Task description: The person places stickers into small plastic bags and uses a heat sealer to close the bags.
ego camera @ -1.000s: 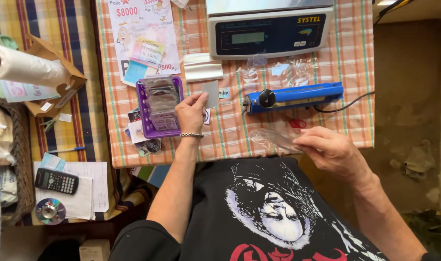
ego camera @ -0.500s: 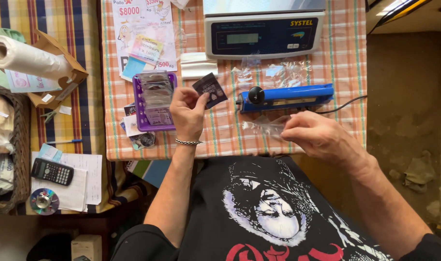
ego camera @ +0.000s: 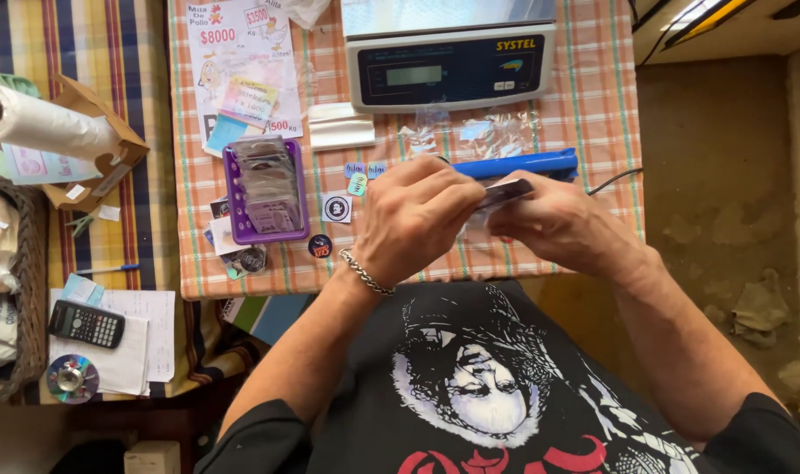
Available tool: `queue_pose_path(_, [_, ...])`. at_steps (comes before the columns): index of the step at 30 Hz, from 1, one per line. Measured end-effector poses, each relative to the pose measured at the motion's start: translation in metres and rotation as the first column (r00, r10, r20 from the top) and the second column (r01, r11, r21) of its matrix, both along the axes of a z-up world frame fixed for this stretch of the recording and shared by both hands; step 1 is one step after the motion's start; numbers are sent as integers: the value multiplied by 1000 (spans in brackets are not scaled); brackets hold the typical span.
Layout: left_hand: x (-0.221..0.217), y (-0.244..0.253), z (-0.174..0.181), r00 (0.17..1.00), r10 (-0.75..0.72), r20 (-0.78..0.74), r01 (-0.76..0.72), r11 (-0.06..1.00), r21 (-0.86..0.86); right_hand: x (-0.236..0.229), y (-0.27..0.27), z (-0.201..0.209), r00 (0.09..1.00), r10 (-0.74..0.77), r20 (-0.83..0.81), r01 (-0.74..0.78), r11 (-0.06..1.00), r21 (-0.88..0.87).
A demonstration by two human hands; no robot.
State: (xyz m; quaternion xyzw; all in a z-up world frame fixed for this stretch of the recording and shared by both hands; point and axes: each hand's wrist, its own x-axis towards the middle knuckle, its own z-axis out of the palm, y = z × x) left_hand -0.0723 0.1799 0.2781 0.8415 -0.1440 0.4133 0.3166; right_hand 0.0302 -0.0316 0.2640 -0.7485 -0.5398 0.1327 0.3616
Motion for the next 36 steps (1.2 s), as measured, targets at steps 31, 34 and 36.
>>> queue_pose_path(31, [18,20,-27,829,-51,-557,294,887,356,17,28,16,999,-47,-21,50,985,162])
queue_pose_path(34, [16,15,-27,787,-121,-606,335,908,253,15,27,12,994,-87,-58,97,976,195])
queue_pose_path(36, [14,10,-25,778,-120,-617,298,935,194,13,30,13,993,-87,-85,104,968,228])
